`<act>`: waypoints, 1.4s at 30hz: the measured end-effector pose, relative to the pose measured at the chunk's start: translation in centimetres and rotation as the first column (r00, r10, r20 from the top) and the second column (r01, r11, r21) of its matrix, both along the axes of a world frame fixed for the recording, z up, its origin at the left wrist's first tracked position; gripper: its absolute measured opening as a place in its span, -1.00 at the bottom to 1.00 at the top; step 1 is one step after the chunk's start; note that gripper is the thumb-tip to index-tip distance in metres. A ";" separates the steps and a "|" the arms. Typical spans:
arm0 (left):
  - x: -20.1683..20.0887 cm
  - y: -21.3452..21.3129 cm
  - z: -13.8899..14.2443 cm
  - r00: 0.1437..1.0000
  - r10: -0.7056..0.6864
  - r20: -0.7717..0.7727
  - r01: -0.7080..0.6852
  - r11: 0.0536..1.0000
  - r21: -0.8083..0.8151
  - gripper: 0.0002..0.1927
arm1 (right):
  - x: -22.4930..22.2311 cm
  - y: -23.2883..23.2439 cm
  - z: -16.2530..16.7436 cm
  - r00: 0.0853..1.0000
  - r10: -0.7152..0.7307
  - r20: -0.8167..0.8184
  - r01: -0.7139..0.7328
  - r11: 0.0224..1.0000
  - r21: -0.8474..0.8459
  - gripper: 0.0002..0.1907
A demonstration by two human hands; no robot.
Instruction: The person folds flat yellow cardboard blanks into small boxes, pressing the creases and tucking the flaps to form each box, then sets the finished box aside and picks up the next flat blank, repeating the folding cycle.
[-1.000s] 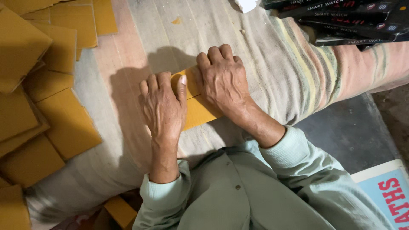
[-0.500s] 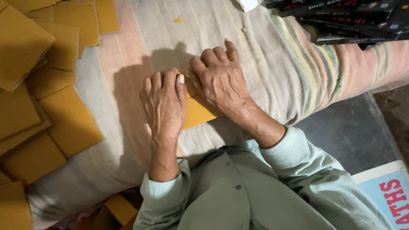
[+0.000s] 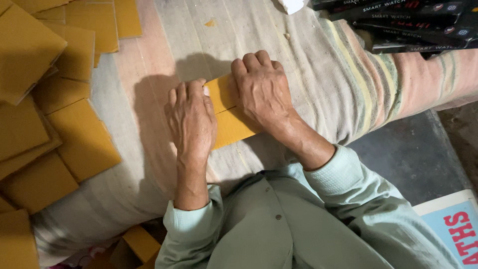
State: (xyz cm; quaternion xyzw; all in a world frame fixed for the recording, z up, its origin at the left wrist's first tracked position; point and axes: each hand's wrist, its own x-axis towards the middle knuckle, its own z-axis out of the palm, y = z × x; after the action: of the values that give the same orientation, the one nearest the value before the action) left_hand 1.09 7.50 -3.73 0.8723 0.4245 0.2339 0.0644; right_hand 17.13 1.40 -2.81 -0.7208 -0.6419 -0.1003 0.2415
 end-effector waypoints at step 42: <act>-0.7 0.3 -0.8 0.998 0.034 0.046 -0.033 0.999 -0.006 -0.66 | 0.0 0.1 -0.9 1.000 -0.026 -0.003 0.026 1.000 -0.001 -0.77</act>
State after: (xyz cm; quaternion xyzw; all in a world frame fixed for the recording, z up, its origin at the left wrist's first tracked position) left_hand 0.41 7.81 -4.58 0.8592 0.4382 0.2539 0.0727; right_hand 17.16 1.51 -3.68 -0.7295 -0.6320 -0.1022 0.2406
